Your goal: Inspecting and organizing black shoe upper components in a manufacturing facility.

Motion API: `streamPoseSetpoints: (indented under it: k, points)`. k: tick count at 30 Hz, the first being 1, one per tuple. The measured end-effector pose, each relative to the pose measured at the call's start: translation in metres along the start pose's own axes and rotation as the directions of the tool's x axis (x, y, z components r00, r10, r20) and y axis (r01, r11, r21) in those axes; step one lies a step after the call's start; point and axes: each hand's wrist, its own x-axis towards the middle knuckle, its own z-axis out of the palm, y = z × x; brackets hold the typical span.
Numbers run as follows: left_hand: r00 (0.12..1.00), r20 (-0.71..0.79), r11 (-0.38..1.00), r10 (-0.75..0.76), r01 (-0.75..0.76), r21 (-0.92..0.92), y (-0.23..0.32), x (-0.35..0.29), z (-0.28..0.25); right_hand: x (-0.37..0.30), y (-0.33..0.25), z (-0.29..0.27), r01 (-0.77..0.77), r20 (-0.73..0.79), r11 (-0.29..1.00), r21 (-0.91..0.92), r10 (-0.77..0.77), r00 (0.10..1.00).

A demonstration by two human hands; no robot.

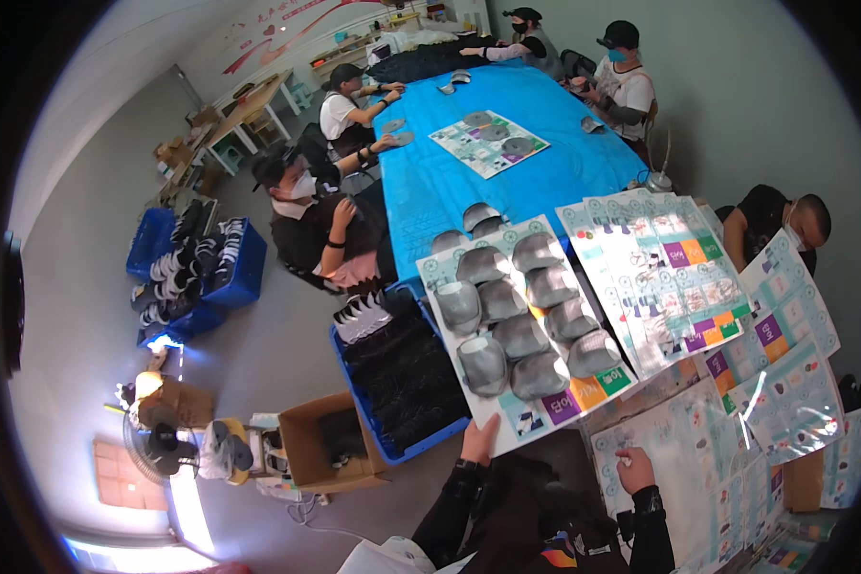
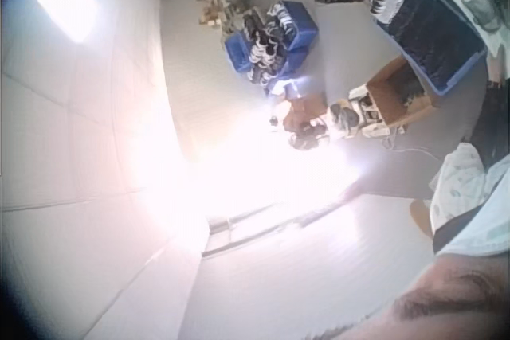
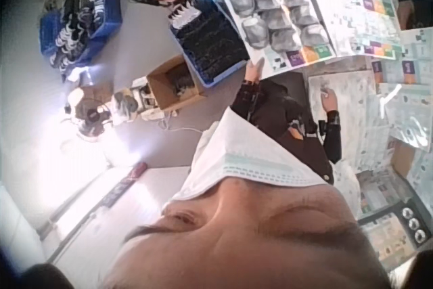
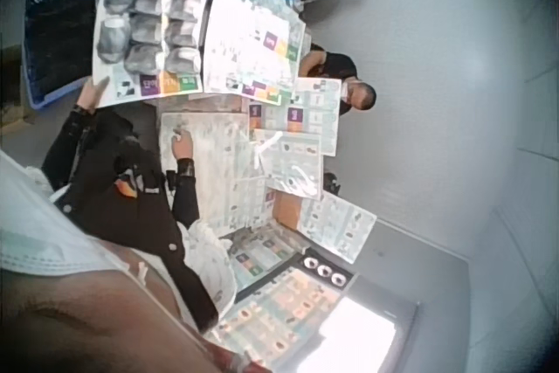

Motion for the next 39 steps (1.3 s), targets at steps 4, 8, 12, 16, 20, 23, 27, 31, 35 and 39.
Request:
streamPoseSetpoints:
  k: [4,8,12,16,20,23,27,31,35,39]
  points:
    - [0.998,0.045,0.995,0.044,-0.039,-0.097,-0.004,0.002,-0.017,0.013,-0.022,0.005,-0.017,0.087,1.0,-0.023,0.019,0.996]
    - [0.996,0.086,0.998,0.018,-0.013,-0.062,0.002,0.001,-0.018,0.02,-0.03,0.016,-0.029,0.096,0.999,-0.021,0.03,0.995]
    - [0.992,0.118,0.998,0.053,-0.05,-0.024,0.01,-0.007,-0.01,0.019,-0.049,0.018,-0.019,0.093,1.0,-0.025,0.022,0.995]
    - [0.966,0.1,0.961,0.24,-0.251,0.117,0.004,0.008,-0.023,0.055,-0.186,-0.058,0.226,0.067,0.971,0.078,-0.231,0.971]
    - [0.979,0.156,0.987,0.132,-0.144,0.068,0.037,-0.014,-0.008,0.091,-0.316,-0.151,0.566,-0.048,0.796,0.214,-0.57,0.82]
    - [0.979,0.157,0.991,0.13,-0.135,0.019,0.035,-0.002,-0.001,0.113,-0.353,-0.177,0.727,-0.313,0.686,0.002,-0.69,0.652]
    - [0.971,0.181,0.982,0.155,-0.132,-0.133,0.017,0.006,-0.008,0.093,-0.314,-0.147,0.651,-0.251,0.754,0.087,-0.616,0.747]
    - [0.967,0.22,0.992,0.124,-0.123,-0.022,0.019,0.006,-0.023,0.078,-0.235,-0.11,0.596,-0.165,0.787,0.158,-0.574,0.802]
    - [0.951,0.245,0.977,0.191,-0.161,-0.137,0.026,0.004,-0.027,0.046,-0.194,-0.109,0.433,-0.119,0.893,0.124,-0.42,0.9]
    - [0.952,0.263,0.984,0.157,-0.13,-0.119,0.029,0.013,-0.049,0.028,-0.161,-0.105,0.377,-0.158,0.915,0.144,-0.355,0.922]
